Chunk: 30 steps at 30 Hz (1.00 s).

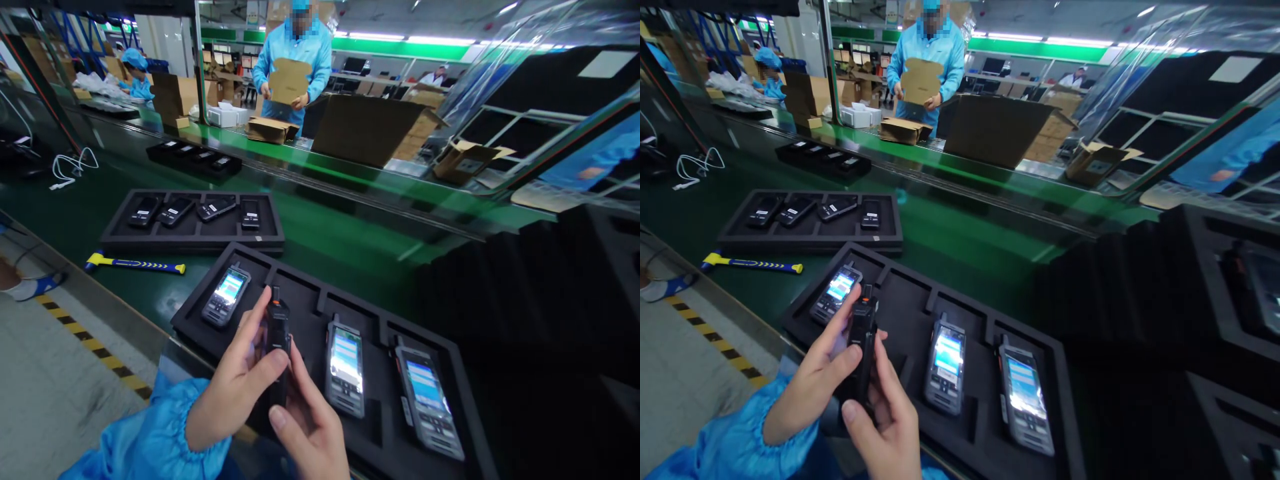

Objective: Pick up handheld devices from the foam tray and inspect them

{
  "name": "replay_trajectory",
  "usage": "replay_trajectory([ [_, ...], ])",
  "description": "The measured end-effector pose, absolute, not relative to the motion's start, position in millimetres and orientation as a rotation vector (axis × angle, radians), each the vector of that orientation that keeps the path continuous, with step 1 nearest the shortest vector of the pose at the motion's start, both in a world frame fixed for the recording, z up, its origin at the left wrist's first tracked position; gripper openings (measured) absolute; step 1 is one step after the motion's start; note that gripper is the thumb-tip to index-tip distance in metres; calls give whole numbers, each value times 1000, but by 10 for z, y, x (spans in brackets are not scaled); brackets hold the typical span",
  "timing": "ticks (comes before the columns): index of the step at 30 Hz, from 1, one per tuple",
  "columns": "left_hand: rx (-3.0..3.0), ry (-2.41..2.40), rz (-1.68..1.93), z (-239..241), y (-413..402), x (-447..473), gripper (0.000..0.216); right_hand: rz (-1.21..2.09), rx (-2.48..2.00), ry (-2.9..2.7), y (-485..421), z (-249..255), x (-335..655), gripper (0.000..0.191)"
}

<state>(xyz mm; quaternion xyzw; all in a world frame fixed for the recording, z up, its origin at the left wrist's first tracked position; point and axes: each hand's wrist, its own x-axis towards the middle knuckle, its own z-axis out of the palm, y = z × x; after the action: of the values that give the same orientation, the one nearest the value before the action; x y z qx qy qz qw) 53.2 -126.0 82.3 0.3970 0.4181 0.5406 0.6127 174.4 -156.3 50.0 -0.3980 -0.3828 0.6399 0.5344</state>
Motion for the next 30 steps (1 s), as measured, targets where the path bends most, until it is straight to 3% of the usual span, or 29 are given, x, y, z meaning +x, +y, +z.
replay_trajectory([
  [5, 986, 755, 1052, 837, -1305, 373, 92, 1564, -887, -884, -1568, 450, 1762, 52],
  [11, 983, 850, 1022, 878, -1315, 382, 99, 1560, -896, -872, -1584, 413, 1783, 57],
  [30, 847, 573, 1074, 766, -1190, 411, 89, 1367, -878, -1043, -1497, 407, 1814, 51],
])
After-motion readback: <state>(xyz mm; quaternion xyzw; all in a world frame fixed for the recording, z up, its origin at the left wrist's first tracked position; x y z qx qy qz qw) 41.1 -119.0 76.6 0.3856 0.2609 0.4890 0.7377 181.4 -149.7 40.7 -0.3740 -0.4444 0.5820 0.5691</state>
